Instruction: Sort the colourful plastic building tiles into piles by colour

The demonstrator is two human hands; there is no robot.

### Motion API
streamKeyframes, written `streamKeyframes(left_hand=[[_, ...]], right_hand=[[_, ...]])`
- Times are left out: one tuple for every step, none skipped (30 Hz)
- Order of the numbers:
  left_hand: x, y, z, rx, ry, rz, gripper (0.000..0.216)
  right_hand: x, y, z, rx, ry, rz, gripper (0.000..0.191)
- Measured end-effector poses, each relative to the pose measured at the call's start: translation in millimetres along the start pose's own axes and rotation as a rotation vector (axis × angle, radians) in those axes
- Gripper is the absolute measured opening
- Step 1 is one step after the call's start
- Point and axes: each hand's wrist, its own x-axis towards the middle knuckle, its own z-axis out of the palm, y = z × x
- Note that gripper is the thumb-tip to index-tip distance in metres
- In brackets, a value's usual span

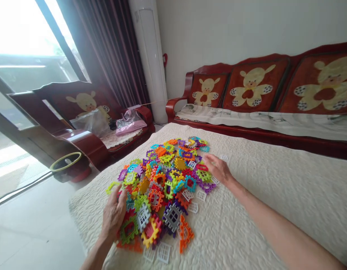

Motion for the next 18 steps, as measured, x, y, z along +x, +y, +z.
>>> streamKeyframes(left_hand=[[1,-4,-9,-0.012,0.023,0.017,0.057],[1,-9,-18,-0.016,0.047,0.025,0.055],[1,-14,-25,-0.014,0.067,0.020,0.054],[0,-20,-30,-0.009,0.079,-0.003,0.053],[-2,-26,-32,-0.005,0.073,-0.037,0.053],[-6,-30,-30,-0.005,0.058,-0.064,0.052],[-10,-32,-25,-0.008,0.031,-0.080,0.052],[-15,-32,-17,-0.014,0.009,-0.056,0.052],[-19,-31,-9,-0.018,0.015,0.011,0.052],[-23,-28,-1,-0.030,0.034,0.063,0.052],[-24,-25,4,-0.044,0.052,0.082,0.053],[-21,-22,7,-0.057,0.058,0.078,0.054],[-16,-20,6,-0.068,0.056,0.055,0.055],[-5,-18,3,-0.074,0.042,0.023,0.056],[9,-17,-1,-0.074,0.032,-0.005,0.057],[26,-16,-5,-0.066,0.047,-0.001,0.057],[45,-15,-8,-0.060,0.039,0.023,0.057],[64,-14,-8,-0.060,0.016,0.037,0.057]], right_hand=[[-5,13,-7,-0.062,0.087,-0.026,0.046],[-9,26,-11,-0.127,0.161,-0.040,0.048],[-12,39,-13,-0.180,0.191,-0.028,0.050],[-13,50,-12,-0.223,0.186,-0.001,0.053],[-14,56,-7,-0.257,0.159,0.016,0.055],[-15,58,0,-0.274,0.133,0.023,0.057],[-17,54,10,-0.274,0.112,0.031,0.058],[-19,46,21,-0.263,0.099,0.028,0.059],[-21,34,31,-0.243,0.095,0.020,0.059],[-24,22,41,-0.221,0.092,-0.003,0.060],[-26,10,48,-0.195,0.097,-0.027,0.061],[-28,1,53,-0.160,0.105,-0.019,0.062],[-28,-6,56,-0.133,0.123,0.010,0.063],[-27,-10,55,-0.114,0.143,0.048,0.063],[-24,-12,53,-0.107,0.157,0.092,0.063],[-20,-13,49,-0.112,0.155,0.130,0.063],[-14,-13,46,-0.130,0.129,0.149,0.063],[-8,-13,43,-0.153,0.081,0.148,0.065]])
